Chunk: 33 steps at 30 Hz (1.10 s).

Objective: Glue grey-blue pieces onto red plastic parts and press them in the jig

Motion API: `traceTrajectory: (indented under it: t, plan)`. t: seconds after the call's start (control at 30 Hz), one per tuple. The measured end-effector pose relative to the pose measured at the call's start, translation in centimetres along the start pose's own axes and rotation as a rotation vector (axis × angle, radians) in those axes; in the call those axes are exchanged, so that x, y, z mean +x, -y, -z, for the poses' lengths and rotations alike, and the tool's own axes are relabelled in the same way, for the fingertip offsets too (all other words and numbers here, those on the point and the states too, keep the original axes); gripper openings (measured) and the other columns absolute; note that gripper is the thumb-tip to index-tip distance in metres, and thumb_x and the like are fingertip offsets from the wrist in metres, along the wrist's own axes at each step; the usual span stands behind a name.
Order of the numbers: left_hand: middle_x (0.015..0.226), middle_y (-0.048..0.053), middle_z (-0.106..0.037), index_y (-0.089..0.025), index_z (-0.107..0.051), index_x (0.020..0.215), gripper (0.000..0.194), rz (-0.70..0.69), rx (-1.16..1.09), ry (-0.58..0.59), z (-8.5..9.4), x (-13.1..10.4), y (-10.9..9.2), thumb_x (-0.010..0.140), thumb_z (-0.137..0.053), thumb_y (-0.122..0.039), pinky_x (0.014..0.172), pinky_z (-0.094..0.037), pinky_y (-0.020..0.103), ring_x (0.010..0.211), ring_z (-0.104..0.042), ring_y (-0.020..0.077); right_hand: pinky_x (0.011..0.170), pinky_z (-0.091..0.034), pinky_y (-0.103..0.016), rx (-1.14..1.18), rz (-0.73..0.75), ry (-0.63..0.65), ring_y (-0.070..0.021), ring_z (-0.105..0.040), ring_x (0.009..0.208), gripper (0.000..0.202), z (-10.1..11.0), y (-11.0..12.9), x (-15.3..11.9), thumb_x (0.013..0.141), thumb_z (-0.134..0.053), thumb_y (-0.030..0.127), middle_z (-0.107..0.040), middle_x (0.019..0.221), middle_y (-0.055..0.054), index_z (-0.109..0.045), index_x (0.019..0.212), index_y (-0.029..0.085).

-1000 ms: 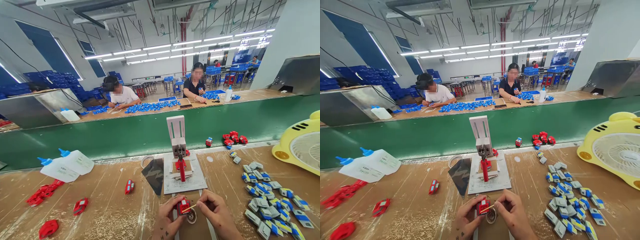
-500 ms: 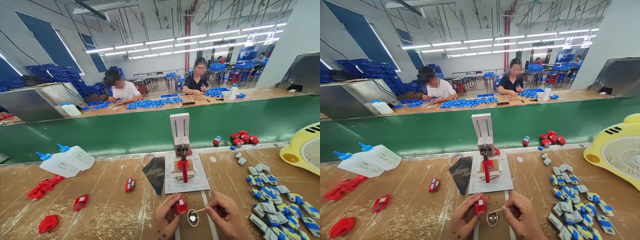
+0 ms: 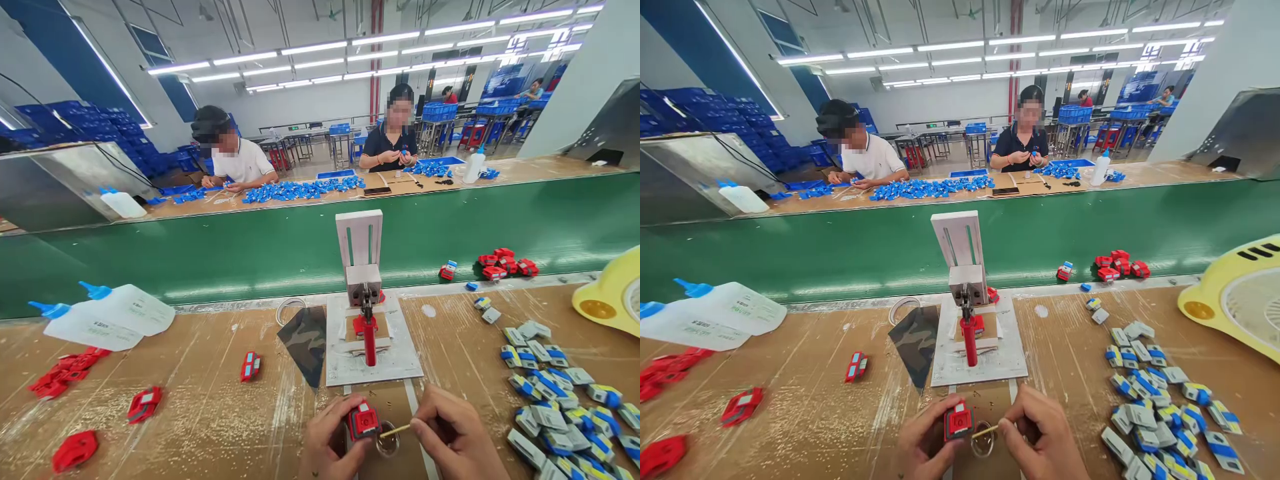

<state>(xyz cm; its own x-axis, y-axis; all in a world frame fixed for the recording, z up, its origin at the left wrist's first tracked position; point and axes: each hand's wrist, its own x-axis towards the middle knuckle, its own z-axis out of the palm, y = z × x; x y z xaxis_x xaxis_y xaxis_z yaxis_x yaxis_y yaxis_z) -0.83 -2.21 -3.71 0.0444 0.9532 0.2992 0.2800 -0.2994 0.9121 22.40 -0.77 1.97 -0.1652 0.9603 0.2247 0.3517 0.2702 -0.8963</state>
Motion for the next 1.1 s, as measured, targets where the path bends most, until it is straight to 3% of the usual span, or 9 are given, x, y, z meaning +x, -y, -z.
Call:
traceTrajectory:
  t: [0.1, 0.27, 0.43, 0.53, 0.7, 0.9, 1.1]
  plan:
    - [0.096, 0.006, -0.084, -0.032, -0.079, 0.115, 0.038, -0.003, 0.02, -0.02, -0.2, -0.1, -0.5, 0.084, -0.073, -0.053, 0.078, -0.064, 0.03, 0.081, -0.078, 0.0234, 0.051, -0.032, -0.027, 0.004, -0.026, 0.034, -0.0149, -0.046, 0.053, 0.037, 0.2, -0.3, 0.1, 0.096, -0.059, 0.043, -0.052, 0.06, 0.003, -0.065, 0.066, 0.022]
    - [0.099, 0.009, -0.084, -0.027, -0.08, 0.112, 0.047, 0.105, 0.048, -0.128, -0.1, -0.6, -0.2, 0.083, -0.069, -0.063, 0.081, -0.064, 0.033, 0.086, -0.079, 0.0261, 0.05, -0.031, -0.026, -0.066, -0.039, 0.142, -0.0145, -0.045, 0.052, 0.028, 0.2, -0.5, 0.3, 0.09, -0.062, 0.031, -0.052, 0.059, 0.003, -0.062, 0.064, 0.022]
    - [0.101, 0.009, -0.084, -0.028, -0.08, 0.113, 0.045, 0.083, 0.085, -0.132, 0.0, -0.8, 0.2, 0.084, -0.069, -0.061, 0.082, -0.065, 0.033, 0.086, -0.08, 0.0264, 0.053, -0.033, -0.028, 0.083, -0.186, -0.057, -0.016, -0.043, 0.054, 0.047, 0.4, 0.4, 0.3, 0.09, -0.061, 0.058, -0.05, 0.058, 0.002, -0.06, 0.059, 0.023]
    - [0.101, 0.008, -0.085, -0.031, -0.08, 0.113, 0.041, 0.033, 0.128, -0.119, -0.2, -0.8, 0.1, 0.085, -0.069, -0.058, 0.087, -0.064, 0.036, 0.09, -0.08, 0.0275, 0.053, -0.035, -0.028, 0.205, -0.213, -0.06, -0.0167, -0.045, 0.054, 0.053, 0.5, 0.9, 0.5, 0.087, -0.061, 0.068, -0.051, 0.058, 0.001, -0.061, 0.06, 0.022]
    - [0.104, 0.009, -0.085, -0.032, -0.079, 0.115, 0.04, -0.016, 0.096, -0.055, -0.9, -1.1, 0.0, 0.086, -0.067, -0.057, 0.093, -0.061, 0.039, 0.097, -0.079, 0.0288, 0.056, -0.035, -0.029, 0.267, -0.229, -0.148, -0.0167, -0.045, 0.057, 0.058, -0.8, 1.6, 0.6, 0.085, -0.062, 0.073, -0.05, 0.059, 0.002, -0.062, 0.059, 0.022]
    - [0.1, 0.009, -0.085, -0.03, -0.08, 0.115, 0.039, 0.001, 0.059, -0.003, -1.1, -1.2, 0.1, 0.083, -0.071, -0.051, 0.097, -0.06, 0.043, 0.09, -0.079, 0.0291, 0.053, -0.031, -0.029, 0.186, -0.21, -0.135, -0.0161, -0.044, 0.055, 0.06, -2.2, 1.6, 0.4, 0.087, -0.056, 0.076, -0.05, 0.058, 0.002, -0.061, 0.06, 0.022]
    - [0.097, 0.008, -0.085, -0.031, -0.08, 0.114, 0.037, -0.019, 0.064, -0.01, -1.1, -1.0, -0.1, 0.082, -0.073, -0.049, 0.092, -0.062, 0.042, 0.086, -0.079, 0.0279, 0.053, -0.029, -0.029, 0.076, -0.101, -0.182, -0.0159, -0.042, 0.053, 0.056, -2.3, 1.2, 0.3, 0.093, -0.055, 0.067, -0.051, 0.057, 0.002, -0.063, 0.059, 0.023]
